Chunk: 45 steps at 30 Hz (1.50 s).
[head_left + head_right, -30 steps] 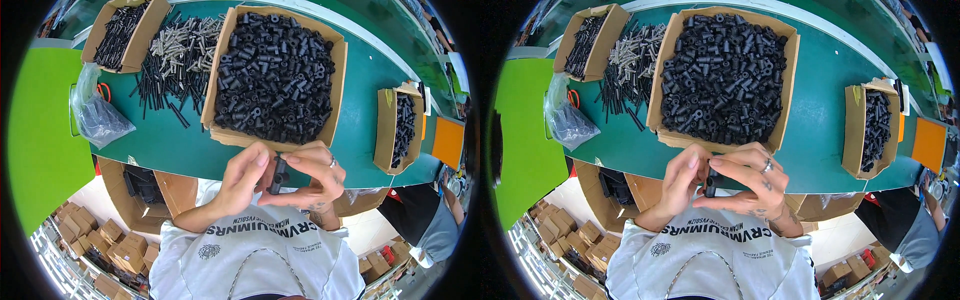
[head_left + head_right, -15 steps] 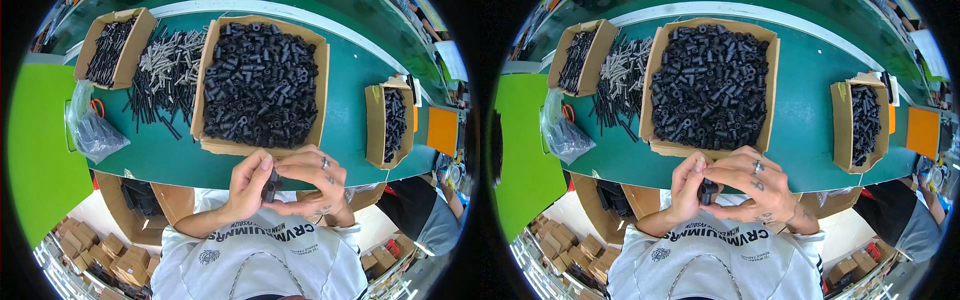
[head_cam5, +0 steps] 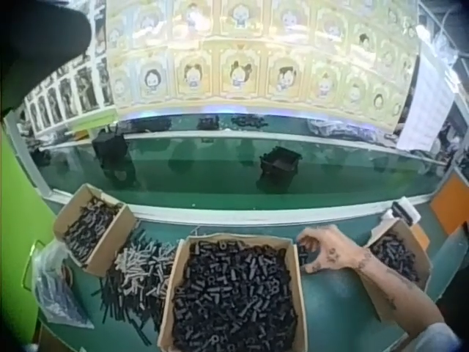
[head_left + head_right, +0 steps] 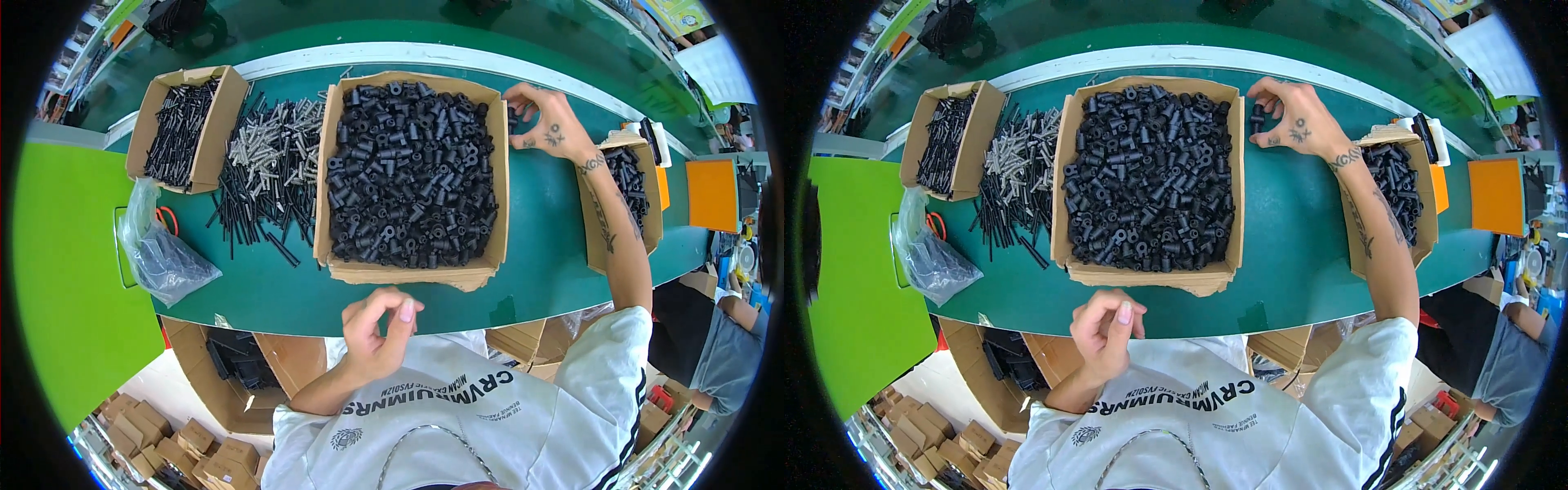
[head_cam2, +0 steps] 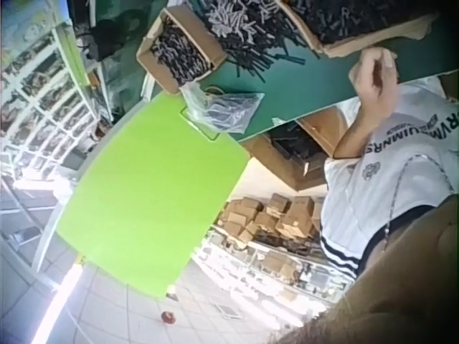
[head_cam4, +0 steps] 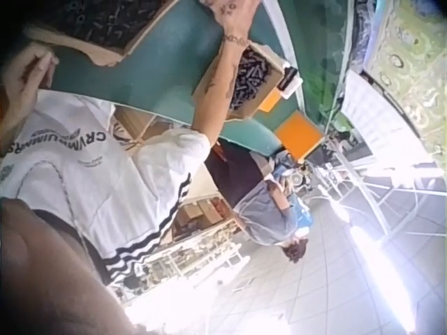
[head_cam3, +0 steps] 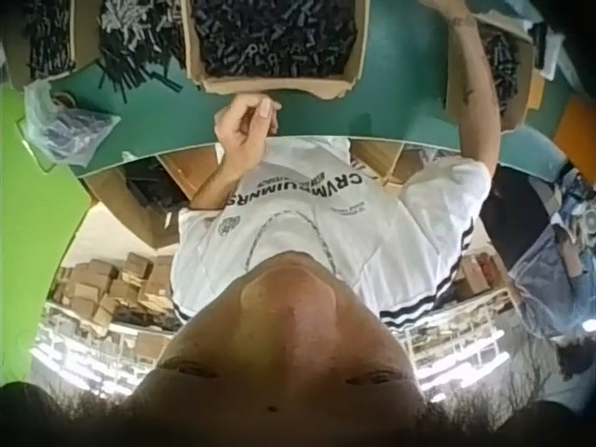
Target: Manually assembling small plastic components and device housing at a workshop station.
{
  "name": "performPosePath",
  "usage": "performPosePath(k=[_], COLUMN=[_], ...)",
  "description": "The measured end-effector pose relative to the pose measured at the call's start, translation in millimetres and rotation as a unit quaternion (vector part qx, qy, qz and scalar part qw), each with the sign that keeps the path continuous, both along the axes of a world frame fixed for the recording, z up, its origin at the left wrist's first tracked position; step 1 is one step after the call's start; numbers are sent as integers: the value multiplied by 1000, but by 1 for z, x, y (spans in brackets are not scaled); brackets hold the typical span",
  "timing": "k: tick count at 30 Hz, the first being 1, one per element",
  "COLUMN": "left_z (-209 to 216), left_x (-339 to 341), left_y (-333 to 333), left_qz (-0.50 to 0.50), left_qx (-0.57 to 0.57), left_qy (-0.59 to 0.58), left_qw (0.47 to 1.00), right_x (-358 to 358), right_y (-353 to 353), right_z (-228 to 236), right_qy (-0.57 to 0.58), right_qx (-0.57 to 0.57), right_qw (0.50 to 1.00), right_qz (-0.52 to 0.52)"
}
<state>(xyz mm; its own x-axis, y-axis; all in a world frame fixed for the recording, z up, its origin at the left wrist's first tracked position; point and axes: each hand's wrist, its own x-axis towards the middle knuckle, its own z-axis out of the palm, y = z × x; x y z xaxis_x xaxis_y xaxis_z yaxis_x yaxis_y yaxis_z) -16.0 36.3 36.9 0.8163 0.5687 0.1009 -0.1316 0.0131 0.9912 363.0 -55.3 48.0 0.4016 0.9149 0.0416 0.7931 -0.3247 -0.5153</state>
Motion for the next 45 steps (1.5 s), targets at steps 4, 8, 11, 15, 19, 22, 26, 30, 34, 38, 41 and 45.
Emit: performPosePath(k=[4, 8, 11, 15, 19, 22, 26, 30, 34, 38, 41, 45], left_z=[-28, -44, -53, -49, -52, -54, -53, -38, 17, 34, 5, -16], left_x=[-11, -16, -18, -14, -14, -16, -15, -10, 10, 37, 32, 14], left_y=[11, 21, 24, 22, 21, 20, 18, 15, -7, -36, -53, -43], left_qz=[69, 110, 129, 150, 153, 151, 144, 73, -23, -187, -281, -254], left_qx=[147, 215, 240, 247, 260, 242, 244, 296, 412, 393, 459, 508], left_qy=[-54, -55, -3, -7, -10, -27, -82, -114, -85, -45, 25, 46], left_qw=[985, 969, 962, 957, 953, 958, 956, 946, 907, 899, 842, 822], right_x=[-1, 14, 62, 126, 133, 111, 67, -34, -141, -251, -300, -266], right_y=[6, 17, 46, 116, 158, 157, 83, -56, -230, -266, -230, -213], right_z=[3, 18, 19, -10, -23, 3, 49, 105, 69, -17, -42, -24], right_qy=[22, 12, -99, -362, -428, -373, -253, 48, 341, 508, 684, 527], right_qx=[-45, 0, 68, 137, -34, -103, 135, 264, 443, 381, 408, 241], right_qw=[999, 999, 993, 922, 899, 909, 953, 929, 783, 638, 471, 757], right_qz=[3, 53, 13, -11, -87, -152, -98, -254, -275, -435, -379, -301])
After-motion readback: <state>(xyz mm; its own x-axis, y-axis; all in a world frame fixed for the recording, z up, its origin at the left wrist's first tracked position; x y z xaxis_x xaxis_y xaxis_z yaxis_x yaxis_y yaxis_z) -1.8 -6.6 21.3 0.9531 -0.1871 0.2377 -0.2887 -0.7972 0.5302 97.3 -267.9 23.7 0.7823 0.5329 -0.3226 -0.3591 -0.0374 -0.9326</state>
